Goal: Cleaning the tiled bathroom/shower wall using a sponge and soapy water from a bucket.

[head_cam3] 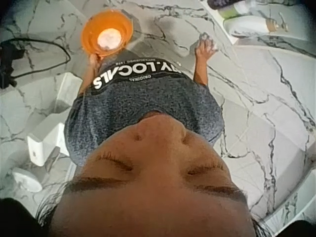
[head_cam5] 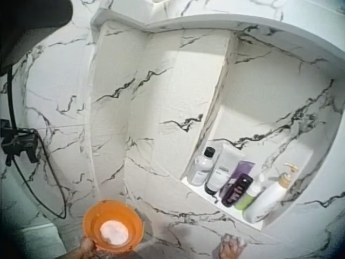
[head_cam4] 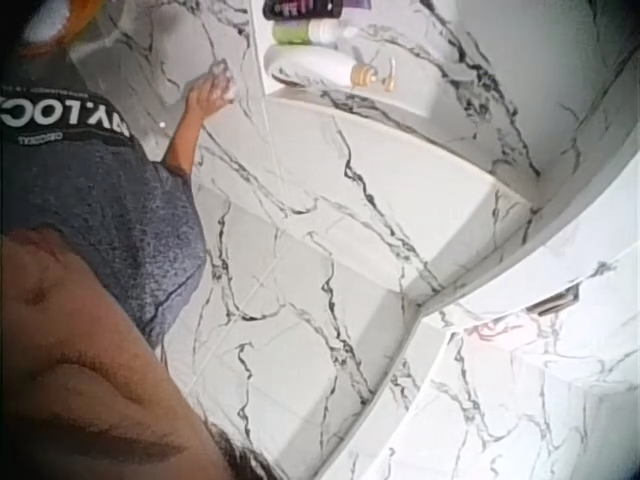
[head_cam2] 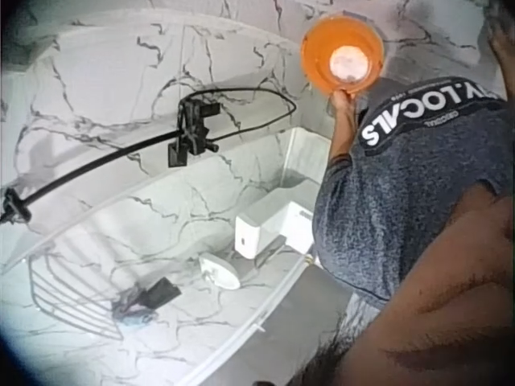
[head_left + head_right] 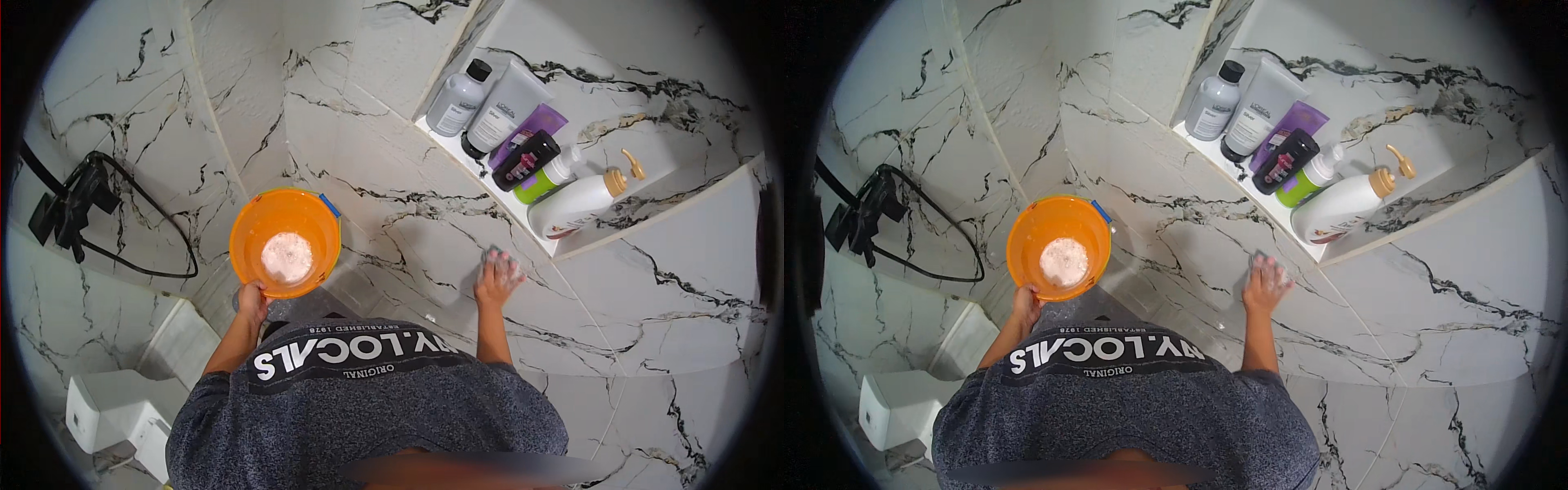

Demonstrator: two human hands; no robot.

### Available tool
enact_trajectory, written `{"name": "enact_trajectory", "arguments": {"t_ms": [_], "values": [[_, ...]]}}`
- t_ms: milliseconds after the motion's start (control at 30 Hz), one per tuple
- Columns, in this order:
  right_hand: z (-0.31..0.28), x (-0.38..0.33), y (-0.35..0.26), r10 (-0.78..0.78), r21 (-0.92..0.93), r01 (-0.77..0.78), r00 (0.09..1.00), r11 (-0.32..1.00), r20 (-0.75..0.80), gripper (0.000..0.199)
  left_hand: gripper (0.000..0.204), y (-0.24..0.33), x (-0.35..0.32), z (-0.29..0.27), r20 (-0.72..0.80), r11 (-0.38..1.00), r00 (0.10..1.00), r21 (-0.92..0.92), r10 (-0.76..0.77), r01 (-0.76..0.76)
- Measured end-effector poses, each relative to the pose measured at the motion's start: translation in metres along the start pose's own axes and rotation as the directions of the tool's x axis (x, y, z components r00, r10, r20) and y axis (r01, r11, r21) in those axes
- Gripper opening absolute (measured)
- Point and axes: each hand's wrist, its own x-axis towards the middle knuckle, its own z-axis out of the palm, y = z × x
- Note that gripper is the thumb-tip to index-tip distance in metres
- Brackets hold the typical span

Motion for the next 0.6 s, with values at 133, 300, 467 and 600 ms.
{"name": "enact_trajectory", "arguments": {"t_ms": [133, 300, 467, 600], "values": [[-0.021, 0.118, -0.101, -0.170, 0.477, -0.038, 0.907, 0.878, 0.385, 0.039, 0.052, 0.008, 0.007, 0.001, -0.004, 1.000, 1.000, 0.009, -0.005, 0.005], [-0.002, 0.168, -0.170, -0.429, 0.321, 0.359, 0.886, 0.876, 0.178, 0.037, 0.052, 0.029, 0.032, 0.006, 0.037, 1.000, 0.999, -0.001, 0.005, -0.005], [0.005, 0.087, -0.092, -0.355, 0.124, 0.345, 0.932, 0.930, 0.071, 0.035, 0.055, 0.058, 0.048, -0.006, 0.058, 0.993, 0.998, 0.119, -0.001, -0.005], [0.012, 0.124, -0.146, -0.284, 0.059, 0.282, 0.959, 0.958, 0.020, 0.035, 0.060, 0.079, 0.069, -0.013, 0.098, 0.985, 0.994, 0.170, -0.056, 0.039]]}}
